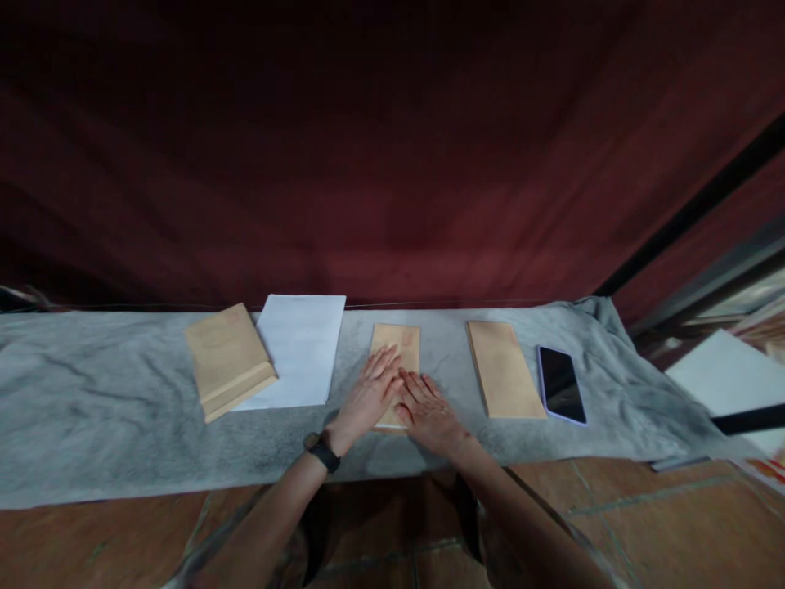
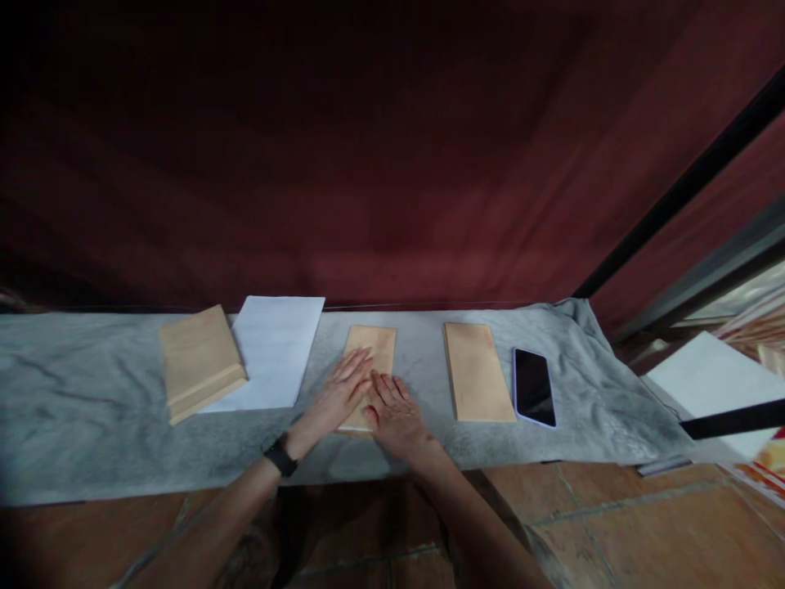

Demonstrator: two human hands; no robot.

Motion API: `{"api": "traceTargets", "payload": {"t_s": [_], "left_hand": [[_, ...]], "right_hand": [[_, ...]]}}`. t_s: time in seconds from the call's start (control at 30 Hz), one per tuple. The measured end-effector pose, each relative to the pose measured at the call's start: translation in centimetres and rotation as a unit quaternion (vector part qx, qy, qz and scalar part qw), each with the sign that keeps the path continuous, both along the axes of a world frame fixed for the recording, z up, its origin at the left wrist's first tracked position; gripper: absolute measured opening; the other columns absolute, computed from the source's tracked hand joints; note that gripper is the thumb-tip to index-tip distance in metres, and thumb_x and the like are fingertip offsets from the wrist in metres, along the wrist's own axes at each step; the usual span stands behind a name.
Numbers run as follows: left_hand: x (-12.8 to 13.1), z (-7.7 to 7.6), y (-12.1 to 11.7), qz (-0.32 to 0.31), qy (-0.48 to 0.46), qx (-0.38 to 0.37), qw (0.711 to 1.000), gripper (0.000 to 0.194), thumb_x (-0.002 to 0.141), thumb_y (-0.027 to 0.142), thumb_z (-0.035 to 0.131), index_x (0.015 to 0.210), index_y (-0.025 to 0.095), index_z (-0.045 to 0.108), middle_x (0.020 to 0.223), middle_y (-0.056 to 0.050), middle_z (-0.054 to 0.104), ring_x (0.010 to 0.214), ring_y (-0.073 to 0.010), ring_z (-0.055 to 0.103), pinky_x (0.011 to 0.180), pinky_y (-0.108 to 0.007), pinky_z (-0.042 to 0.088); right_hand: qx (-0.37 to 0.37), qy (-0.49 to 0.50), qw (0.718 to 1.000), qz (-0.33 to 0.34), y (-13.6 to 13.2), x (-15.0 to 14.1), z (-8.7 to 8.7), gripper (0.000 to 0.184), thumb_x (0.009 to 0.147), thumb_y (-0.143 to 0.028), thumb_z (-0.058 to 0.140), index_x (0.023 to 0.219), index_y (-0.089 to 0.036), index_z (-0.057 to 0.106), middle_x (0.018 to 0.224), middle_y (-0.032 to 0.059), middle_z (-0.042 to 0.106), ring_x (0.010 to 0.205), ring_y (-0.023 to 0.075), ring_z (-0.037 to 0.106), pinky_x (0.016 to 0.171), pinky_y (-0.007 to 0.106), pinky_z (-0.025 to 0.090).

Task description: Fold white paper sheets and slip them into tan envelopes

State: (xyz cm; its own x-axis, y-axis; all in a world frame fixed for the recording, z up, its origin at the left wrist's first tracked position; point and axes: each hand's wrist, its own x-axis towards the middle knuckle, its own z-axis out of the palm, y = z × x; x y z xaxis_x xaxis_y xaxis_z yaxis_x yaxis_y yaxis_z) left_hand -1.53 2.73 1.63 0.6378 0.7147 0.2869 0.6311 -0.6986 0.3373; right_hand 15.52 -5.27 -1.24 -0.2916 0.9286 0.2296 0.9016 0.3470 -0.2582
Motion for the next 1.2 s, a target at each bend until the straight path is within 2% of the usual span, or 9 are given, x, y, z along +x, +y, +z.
{"api": "traceTargets", "payload": {"t_s": [0.13, 0.27, 0.33, 0.4, 0.57, 0.73, 0.87, 1.03, 1.2], "left_hand": [[2.9, -1.6, 3.8, -0.017, 0.091, 0.005, 0.996, 0.054, 0.107, 0.039, 0.031, 0.157, 0.019, 0.037, 0.165, -0.01, 0.037, 0.155, -0.0246, 0.025, 0.126, -0.048, 0.022], [4.9, -2.1, 7.9, -0.062, 0.139, -0.006, 0.988, 0.056, 0.108, 0.041, 0.026, 0.16, 0.02, 0.032, 0.167, -0.006, 0.031, 0.156, -0.0205, 0.022, 0.127, -0.042, 0.017], [5.2, -2.3, 8.9, -0.074, 0.146, -0.003, 0.987, 0.057, 0.108, 0.042, 0.024, 0.16, 0.019, 0.031, 0.167, -0.006, 0.03, 0.156, -0.0197, 0.021, 0.128, -0.04, 0.016], [5.1, -2.5, 8.9, -0.086, 0.147, 0.004, 0.985, 0.06, 0.108, 0.044, 0.022, 0.16, 0.016, 0.029, 0.168, -0.008, 0.028, 0.157, -0.0194, 0.02, 0.128, -0.038, 0.015], [3.7, -2.9, 6.3, -0.094, 0.146, 0.004, 0.985, 0.063, 0.108, 0.047, 0.02, 0.16, 0.013, 0.028, 0.168, -0.012, 0.028, 0.157, -0.0196, 0.02, 0.128, -0.038, 0.015], [2.0, -3.1, 2.8, -0.107, 0.139, -0.002, 0.984, 0.062, 0.109, 0.047, 0.021, 0.162, 0.016, 0.024, 0.168, -0.011, 0.027, 0.157, -0.0199, 0.02, 0.128, -0.04, 0.016], [0.7, -2.2, -0.5, -0.096, 0.147, -0.035, 0.984, 0.063, 0.108, 0.049, 0.022, 0.162, 0.016, 0.024, 0.168, -0.011, 0.028, 0.156, -0.0193, 0.021, 0.128, -0.038, 0.016], [-1.3, -0.3, -4.6, -0.11, 0.136, -0.077, 0.982, 0.068, 0.104, 0.056, 0.039, 0.157, 0.015, 0.035, 0.165, -0.014, 0.033, 0.156, -0.0234, 0.023, 0.128, -0.043, 0.018], [-2.9, 0.5, -6.2, -0.112, 0.065, -0.084, 0.988, 0.043, 0.103, 0.029, 0.048, 0.144, 0.02, 0.054, 0.151, -0.01, 0.055, 0.145, -0.0219, 0.045, 0.123, -0.043, 0.033]], "right_hand": [[-0.04, 0.021, 0.999, 0.018, 0.0, 0.4, 0.4, 0.05, 0.106, -0.037, 0.044, 0.149, -0.013, 0.051, 0.156, 0.013, 0.049, 0.149, 0.0243, 0.04, 0.127, 0.047, 0.026], [-0.089, 0.058, 0.992, 0.065, 0.1, 1.7, 1.1, 0.055, 0.105, -0.04, 0.047, 0.155, -0.018, 0.043, 0.161, 0.009, 0.041, 0.152, 0.0225, 0.035, 0.127, 0.046, 0.026], [-0.112, 0.087, 0.986, 0.087, 0.4, 2.4, 1.5, 0.055, 0.102, -0.038, 0.053, 0.154, -0.021, 0.045, 0.163, 0.0073, 0.04, 0.151, 0.0221, 0.036, 0.127, 0.046, 0.027], [-0.126, 0.127, 0.979, 0.101, 0.8, 3.0, 1.8, 0.052, 0.097, -0.031, 0.059, 0.148, -0.023, 0.053, 0.159, 0.0071, 0.046, 0.148, 0.0214, 0.042, 0.126, 0.045, 0.03], [-0.135, 0.258, 0.951, 0.104, 1.9, 4.0, 2.0, 0.034, 0.09, -0.018, 0.062, 0.122, -0.025, 0.073, 0.128, 0.0043, 0.074, 0.126, 0.0205, 0.063, 0.112, 0.039, 0.047], [-0.157, 0.35, 0.923, 0.025, 2.7, 4.1, 2.1, 0.025, 0.097, -0.026, 0.054, 0.102, -0.024, 0.078, 0.103, 0.0025, 0.08, 0.094, 0.0203, 0.074, 0.089, 0.033, 0.058], [-0.09, 0.348, 0.932, -0.051, 3.4, 3.4, 1.7, 0.029, 0.099, -0.028, 0.05, 0.113, -0.023, 0.075, 0.117, 0.0066, 0.077, 0.107, 0.0205, 0.072, 0.099, 0.035, 0.055], [-0.047, 0.226, 0.973, -0.024, 3.6, 1.4, 0.8, 0.04, 0.105, -0.033, 0.041, 0.135, -0.021, 0.064, 0.146, 0.0083, 0.061, 0.138, 0.0182, 0.054, 0.12, 0.04, 0.04], [-0.049, 0.041, 0.997, 0.037, 3.0, -0.3, 0.6, 0.048, 0.109, -0.037, 0.029, 0.149, -0.025, 0.051, 0.161, 0.0048, 0.043, 0.151, 0.0193, 0.037, 0.127, 0.048, 0.025]]}}
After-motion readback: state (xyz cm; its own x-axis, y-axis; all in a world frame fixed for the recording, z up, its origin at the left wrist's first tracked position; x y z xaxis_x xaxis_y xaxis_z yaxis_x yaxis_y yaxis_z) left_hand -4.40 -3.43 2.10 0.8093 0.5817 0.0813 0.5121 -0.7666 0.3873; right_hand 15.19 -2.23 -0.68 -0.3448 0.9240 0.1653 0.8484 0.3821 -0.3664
